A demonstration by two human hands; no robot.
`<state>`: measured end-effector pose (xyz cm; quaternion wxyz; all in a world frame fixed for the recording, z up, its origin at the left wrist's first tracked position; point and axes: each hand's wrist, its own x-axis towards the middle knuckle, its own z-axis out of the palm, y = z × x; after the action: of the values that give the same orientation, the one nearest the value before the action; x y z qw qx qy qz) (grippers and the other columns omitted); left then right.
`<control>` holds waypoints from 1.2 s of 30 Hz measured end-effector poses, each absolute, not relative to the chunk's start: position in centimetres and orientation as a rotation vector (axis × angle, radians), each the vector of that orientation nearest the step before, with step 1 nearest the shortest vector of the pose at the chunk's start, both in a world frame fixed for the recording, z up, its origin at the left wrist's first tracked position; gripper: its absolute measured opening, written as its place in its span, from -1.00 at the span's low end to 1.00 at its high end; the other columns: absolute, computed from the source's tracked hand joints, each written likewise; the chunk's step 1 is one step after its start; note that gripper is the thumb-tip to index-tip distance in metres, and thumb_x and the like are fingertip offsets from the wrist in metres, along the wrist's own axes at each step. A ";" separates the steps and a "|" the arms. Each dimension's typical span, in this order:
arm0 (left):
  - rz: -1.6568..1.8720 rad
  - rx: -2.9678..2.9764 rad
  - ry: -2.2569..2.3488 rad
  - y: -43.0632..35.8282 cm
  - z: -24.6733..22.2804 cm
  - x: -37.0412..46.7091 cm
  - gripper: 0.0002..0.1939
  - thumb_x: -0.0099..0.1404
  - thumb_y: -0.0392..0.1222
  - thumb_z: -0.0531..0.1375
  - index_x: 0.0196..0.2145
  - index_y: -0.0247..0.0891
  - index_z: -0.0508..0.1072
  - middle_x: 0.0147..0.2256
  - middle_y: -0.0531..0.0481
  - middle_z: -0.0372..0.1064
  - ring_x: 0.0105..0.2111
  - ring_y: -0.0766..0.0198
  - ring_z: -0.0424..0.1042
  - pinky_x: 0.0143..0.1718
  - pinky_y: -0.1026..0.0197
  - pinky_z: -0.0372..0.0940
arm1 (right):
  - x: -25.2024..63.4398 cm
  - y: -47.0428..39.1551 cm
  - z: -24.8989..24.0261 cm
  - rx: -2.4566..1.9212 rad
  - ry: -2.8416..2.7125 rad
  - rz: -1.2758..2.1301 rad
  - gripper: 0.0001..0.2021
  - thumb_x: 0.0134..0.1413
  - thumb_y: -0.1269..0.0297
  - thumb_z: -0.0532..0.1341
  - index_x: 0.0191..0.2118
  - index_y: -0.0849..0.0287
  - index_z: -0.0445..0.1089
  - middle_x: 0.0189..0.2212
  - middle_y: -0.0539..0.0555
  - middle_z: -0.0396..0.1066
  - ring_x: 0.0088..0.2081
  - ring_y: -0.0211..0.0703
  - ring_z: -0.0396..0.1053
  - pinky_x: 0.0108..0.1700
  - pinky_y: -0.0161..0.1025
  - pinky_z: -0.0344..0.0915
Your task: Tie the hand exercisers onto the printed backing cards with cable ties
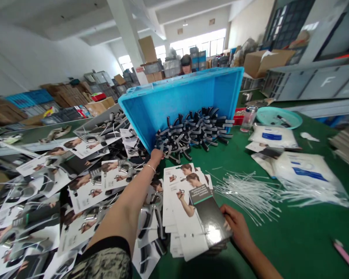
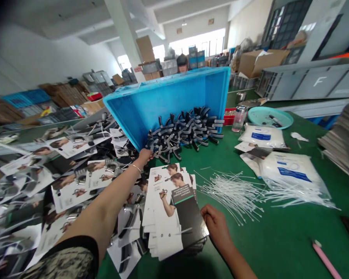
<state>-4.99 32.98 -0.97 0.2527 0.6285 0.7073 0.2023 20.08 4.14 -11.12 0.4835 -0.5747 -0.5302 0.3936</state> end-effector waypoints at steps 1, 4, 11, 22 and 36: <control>0.611 1.651 1.844 32.3 -0.5 -4.9 -0.64 0.37 -0.08 0.19 0.05 -0.30 0.38 -0.01 -0.14 0.39 -0.10 0.13 0.45 -0.11 -0.01 0.43 | 20.1 4.1 -11.3 -1.394 -1.281 0.968 -0.87 -0.08 0.32 0.07 -0.57 0.14 0.28 -0.61 -0.02 0.24 -0.50 -0.18 0.23 -0.43 -0.29 0.15; 0.790 1.528 1.605 28.2 1.5 -4.8 -0.69 0.45 -0.08 0.06 -0.04 -0.36 0.42 -0.11 -0.15 0.45 -0.26 0.27 0.48 -0.22 0.15 0.43 | 20.7 3.7 -11.4 -1.383 -1.246 0.976 -0.85 -0.04 0.35 0.06 -0.53 0.15 0.32 -0.61 -0.03 0.26 -0.53 -0.20 0.23 -0.47 -0.29 0.16; 1.060 1.242 0.832 11.0 4.7 -4.3 -0.73 0.35 0.03 0.17 -0.26 -0.25 0.42 -0.33 -0.06 0.50 -0.64 0.42 0.31 -0.58 0.28 0.24 | 20.2 2.8 -1.8 -1.179 -1.115 0.890 -0.89 0.22 0.25 0.14 -0.21 0.12 0.38 -0.30 0.05 0.44 -0.46 -0.26 0.32 -0.45 -0.31 0.27; 0.845 1.406 0.702 8.0 4.5 -1.1 -0.61 0.41 0.10 0.04 0.05 -0.17 0.26 -0.51 0.10 0.39 -0.63 0.33 0.40 -0.62 0.30 0.32 | 16.8 5.6 7.2 -1.202 -1.685 1.257 -0.75 0.23 0.04 0.16 -0.23 0.13 0.21 -0.51 -0.05 0.40 -0.54 -0.29 0.31 -0.52 -0.37 0.17; 1.063 1.938 1.245 7.5 -0.3 -6.5 -0.72 0.32 -0.17 0.24 -0.01 -0.11 0.48 -0.05 -0.06 0.48 -0.01 0.08 0.40 0.09 -0.03 0.24 | 18.4 6.8 4.8 -1.591 -2.459 0.700 -0.88 0.22 0.20 0.10 -0.21 0.12 0.30 -0.36 0.09 0.47 -0.40 -0.10 0.39 -0.41 -0.27 0.07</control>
<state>-6.48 7.52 -0.27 0.2977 0.7293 0.4684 0.4002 18.40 6.79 4.76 0.0653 -0.5272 -0.8148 0.2320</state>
